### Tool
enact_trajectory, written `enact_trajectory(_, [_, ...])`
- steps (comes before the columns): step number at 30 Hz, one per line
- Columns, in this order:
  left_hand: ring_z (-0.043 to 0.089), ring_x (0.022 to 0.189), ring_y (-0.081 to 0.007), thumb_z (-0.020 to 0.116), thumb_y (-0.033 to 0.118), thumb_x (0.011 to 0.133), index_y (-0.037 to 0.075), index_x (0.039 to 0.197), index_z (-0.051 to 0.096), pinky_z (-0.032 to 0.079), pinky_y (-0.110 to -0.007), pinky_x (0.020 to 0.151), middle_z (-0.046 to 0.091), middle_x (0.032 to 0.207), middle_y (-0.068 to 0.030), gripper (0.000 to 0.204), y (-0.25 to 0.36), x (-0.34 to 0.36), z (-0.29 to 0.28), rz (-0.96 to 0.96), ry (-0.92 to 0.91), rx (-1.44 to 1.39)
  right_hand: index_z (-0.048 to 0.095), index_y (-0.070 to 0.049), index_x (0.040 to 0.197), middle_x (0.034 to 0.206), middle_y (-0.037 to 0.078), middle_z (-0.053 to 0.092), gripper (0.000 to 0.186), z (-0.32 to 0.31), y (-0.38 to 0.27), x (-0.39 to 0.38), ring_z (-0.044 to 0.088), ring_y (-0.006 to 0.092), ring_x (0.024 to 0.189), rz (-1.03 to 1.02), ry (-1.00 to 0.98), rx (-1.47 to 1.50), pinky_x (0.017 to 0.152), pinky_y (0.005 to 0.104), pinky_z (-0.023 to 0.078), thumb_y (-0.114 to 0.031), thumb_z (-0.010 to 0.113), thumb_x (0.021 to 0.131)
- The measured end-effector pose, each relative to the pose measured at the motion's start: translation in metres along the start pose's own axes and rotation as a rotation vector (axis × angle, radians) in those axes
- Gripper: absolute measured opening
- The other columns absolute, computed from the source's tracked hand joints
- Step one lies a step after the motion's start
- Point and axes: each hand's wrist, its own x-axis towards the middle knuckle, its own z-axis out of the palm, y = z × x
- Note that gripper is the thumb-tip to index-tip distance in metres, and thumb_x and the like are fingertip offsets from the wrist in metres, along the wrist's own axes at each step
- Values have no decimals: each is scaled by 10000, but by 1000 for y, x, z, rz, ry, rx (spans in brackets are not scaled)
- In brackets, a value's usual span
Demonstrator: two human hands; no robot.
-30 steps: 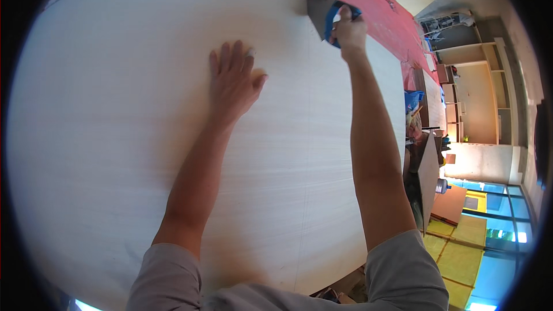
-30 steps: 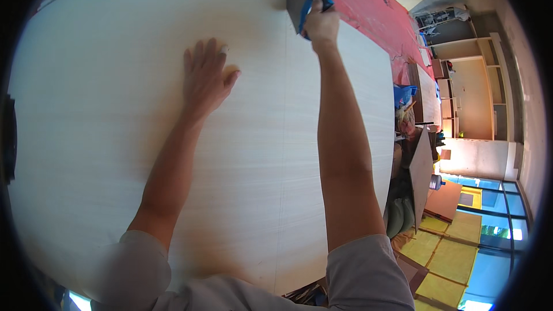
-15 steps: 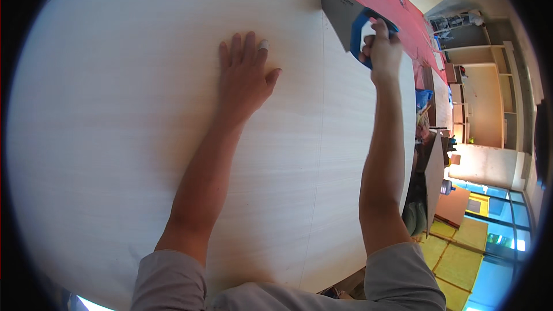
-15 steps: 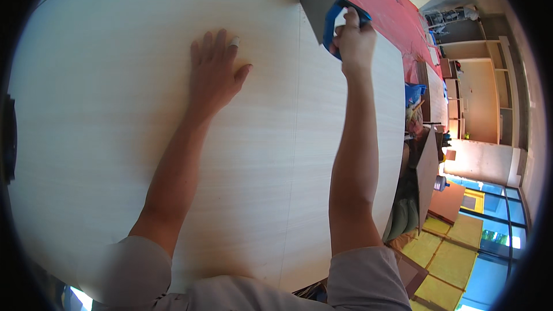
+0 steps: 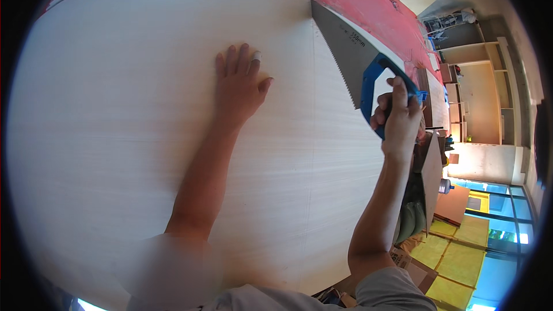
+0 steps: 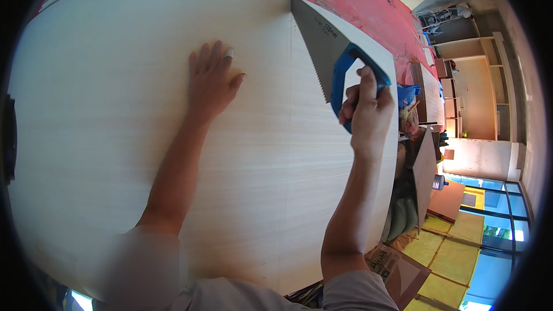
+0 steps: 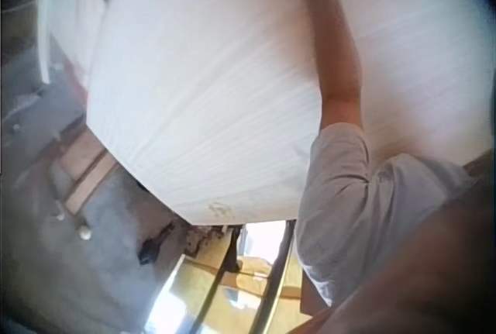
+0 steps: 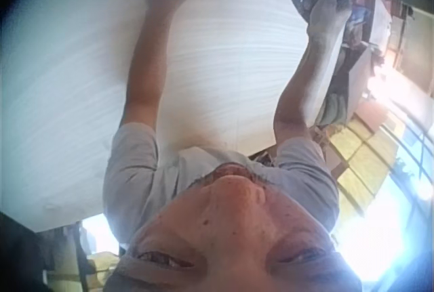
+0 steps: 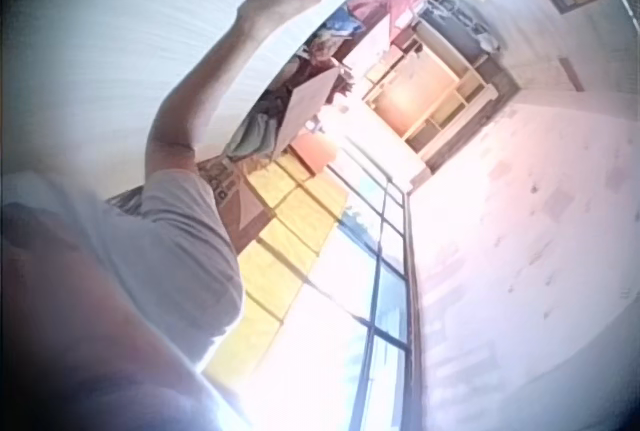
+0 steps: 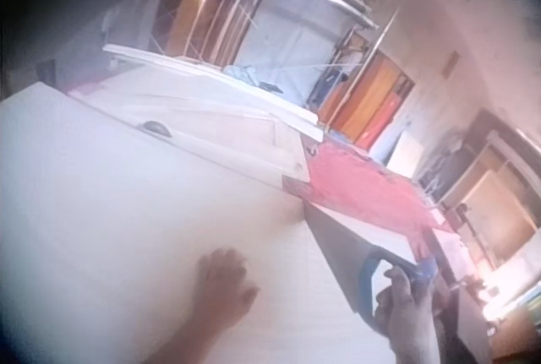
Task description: The person saws a large wooden board using a hand saw, repeatedly moving the saw back and forth along a marked line, and later lifts and repositions the board.
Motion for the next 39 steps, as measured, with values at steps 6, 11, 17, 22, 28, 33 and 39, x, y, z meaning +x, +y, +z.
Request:
enact_trajectory(6, [429,1529,-457,773,480,987,58,1475,649,291,-682,1264,515,1629,-198,657,2,8,0,5,0,13,636,6,1157,685,45,550,301,99,60,136,496,131,482,-90,11,110,415,357,420,-292,643,1112])
enact_trajectory(11, [427,1530,-458,753,506,998,68,1495,640,296,-689,1258,507,1640,-192,672,10,11,6,3,-107,51,610,67,1082,647,74,587,398,92,57,145,539,182,441,-77,-33,-40,405,372,457,-328,614,1128])
enact_trajectory(17, [424,1533,-458,744,516,1002,67,1496,643,295,-697,1256,503,1647,-194,675,-9,5,2,18,-12,116,656,2,1133,661,-3,508,302,-12,-5,-35,468,77,471,72,-7,67,393,289,373,-290,585,1162])
enact_trajectory(22, [424,1531,-458,749,506,1003,60,1491,640,295,-694,1258,504,1644,-191,671,-4,0,-6,9,-28,71,642,24,1130,617,5,504,345,16,16,5,480,97,458,-13,-39,25,394,302,387,-316,585,1159])
enact_trajectory(28, [426,1530,-455,750,494,1005,68,1505,627,299,-688,1259,496,1645,-182,669,2,6,1,20,-36,37,588,26,1028,629,40,543,372,98,68,143,500,153,452,-117,-25,87,425,357,449,-330,623,1133])
enact_trajectory(33, [424,1531,-456,754,495,1000,80,1511,626,295,-686,1262,492,1648,-178,670,4,8,5,12,-48,61,581,12,1043,632,25,522,327,55,35,82,487,132,466,-20,-60,69,411,347,414,-299,593,1143])
enact_trajectory(39, [423,1539,-466,758,493,996,70,1495,643,291,-690,1263,504,1646,-179,664,-4,1,6,8,-5,19,649,15,1131,639,3,496,321,-11,10,-40,469,80,465,45,53,22,390,294,383,-300,592,1151])
